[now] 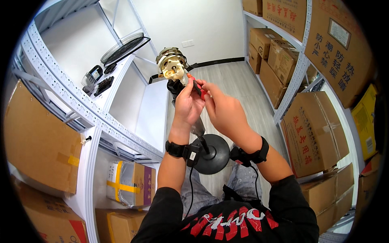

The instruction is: The person is repairing a mechanical part using a screwdriver. They are seated on the floor in a storage room, manipulating the part and using tools to adjust or fix it.

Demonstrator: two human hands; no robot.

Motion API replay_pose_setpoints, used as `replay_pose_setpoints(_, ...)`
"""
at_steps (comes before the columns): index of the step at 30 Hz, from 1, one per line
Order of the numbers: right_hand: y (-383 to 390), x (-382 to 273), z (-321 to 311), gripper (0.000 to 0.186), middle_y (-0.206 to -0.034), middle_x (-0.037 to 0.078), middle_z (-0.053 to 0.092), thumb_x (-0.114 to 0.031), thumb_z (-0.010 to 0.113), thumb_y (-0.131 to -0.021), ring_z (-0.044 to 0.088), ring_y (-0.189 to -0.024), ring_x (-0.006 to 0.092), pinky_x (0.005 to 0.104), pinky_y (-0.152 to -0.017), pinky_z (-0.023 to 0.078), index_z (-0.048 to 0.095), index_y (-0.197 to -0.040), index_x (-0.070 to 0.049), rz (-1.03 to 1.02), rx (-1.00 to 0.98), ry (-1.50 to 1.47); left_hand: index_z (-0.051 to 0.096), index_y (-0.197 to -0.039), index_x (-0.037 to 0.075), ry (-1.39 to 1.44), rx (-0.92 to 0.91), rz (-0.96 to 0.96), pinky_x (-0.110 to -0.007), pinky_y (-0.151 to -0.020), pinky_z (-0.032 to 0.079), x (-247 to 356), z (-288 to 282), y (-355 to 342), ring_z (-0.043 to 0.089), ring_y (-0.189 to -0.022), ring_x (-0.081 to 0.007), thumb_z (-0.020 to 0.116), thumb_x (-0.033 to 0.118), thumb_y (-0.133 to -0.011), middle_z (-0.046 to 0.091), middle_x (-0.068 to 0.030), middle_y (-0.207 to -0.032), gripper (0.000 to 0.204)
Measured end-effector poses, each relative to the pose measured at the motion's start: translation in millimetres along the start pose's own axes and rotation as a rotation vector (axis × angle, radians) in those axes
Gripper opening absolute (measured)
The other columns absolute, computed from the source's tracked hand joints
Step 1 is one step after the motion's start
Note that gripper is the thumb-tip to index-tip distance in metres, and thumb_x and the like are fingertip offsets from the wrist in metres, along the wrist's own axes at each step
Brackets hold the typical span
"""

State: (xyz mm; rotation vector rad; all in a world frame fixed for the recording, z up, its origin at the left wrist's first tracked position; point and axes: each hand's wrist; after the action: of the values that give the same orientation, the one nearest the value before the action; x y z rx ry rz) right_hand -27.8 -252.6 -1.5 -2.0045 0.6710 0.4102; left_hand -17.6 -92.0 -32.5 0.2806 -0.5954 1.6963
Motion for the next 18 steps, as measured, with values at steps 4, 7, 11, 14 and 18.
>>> replay_pose_setpoints(4, 0, -11, -13, 0.040, -0.081, 0.014, 0.066, -0.016, 0.068, -0.088, 0.067, -0.075, 0.0331, 0.0414, -0.062, 0.054, 0.054, -0.125, -0.005, 0.117, -0.156, 0.001, 0.058, -0.106, 0.006, -0.135, 0.025, -0.002, -0.039, -0.084, 0.053, 4, -1, 4, 0.062, -0.092, -0.0205, 0.048, 0.031, -0.107, 0.064, -0.0099, -0.104, 0.027)
replay_pose_setpoints(7, 4, -4, -9, 0.041, -0.078, 0.016, 0.067, -0.016, 0.068, -0.089, 0.066, -0.070, 0.0364, 0.0437, -0.060, 0.053, 0.055, -0.126, -0.006, -0.151, 0.093, -0.079, 0.058, -0.105, 0.005, -0.125, 0.021, -0.010, -0.039, -0.082, 0.053, 2, 3, 4, 0.062, -0.090, -0.0209, 0.048, 0.032, -0.107, 0.064, -0.0103, -0.103, 0.029)
replay_pose_setpoints(11, 2, 9, -1, 0.041, -0.082, 0.011, 0.069, -0.012, 0.072, -0.087, 0.064, -0.062, 0.0276, 0.0361, -0.058, 0.051, 0.058, -0.125, -0.008, -0.206, 0.132, -0.035, 0.059, -0.104, 0.004, -0.132, 0.001, 0.023, -0.038, -0.082, 0.052, 2, 5, 4, 0.062, -0.089, -0.0215, 0.047, 0.032, -0.107, 0.063, -0.0107, -0.103, 0.030)
replay_pose_setpoints(14, 3, 1, -7, 0.042, -0.091, 0.012, 0.070, -0.012, 0.074, -0.084, 0.065, -0.065, 0.0263, 0.0338, -0.058, 0.052, 0.059, -0.122, -0.008, -0.034, 0.018, -0.046, 0.059, -0.104, 0.003, -0.087, 0.031, 0.028, -0.038, -0.082, 0.052, 0, 5, 3, 0.062, -0.089, -0.0216, 0.047, 0.032, -0.107, 0.063, -0.0106, -0.103, 0.032)
replay_pose_setpoints(18, 3, -2, -11, 0.039, -0.089, 0.011, 0.070, -0.012, 0.076, -0.082, 0.066, -0.064, 0.0254, 0.0330, -0.057, 0.052, 0.061, -0.118, -0.008, -0.038, 0.030, -0.064, 0.059, -0.105, 0.002, -0.099, 0.022, 0.006, -0.038, -0.083, 0.052, 0, 4, 3, 0.062, -0.090, -0.0217, 0.048, 0.032, -0.107, 0.063, -0.0105, -0.104, 0.033)
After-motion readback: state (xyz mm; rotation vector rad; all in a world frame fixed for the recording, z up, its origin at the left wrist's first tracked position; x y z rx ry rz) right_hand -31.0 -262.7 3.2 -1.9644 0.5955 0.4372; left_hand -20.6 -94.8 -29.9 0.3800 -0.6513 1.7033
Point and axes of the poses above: each hand's wrist, its own y-axis away from the middle knuckle, its own z-axis out of the palm, x = y × z
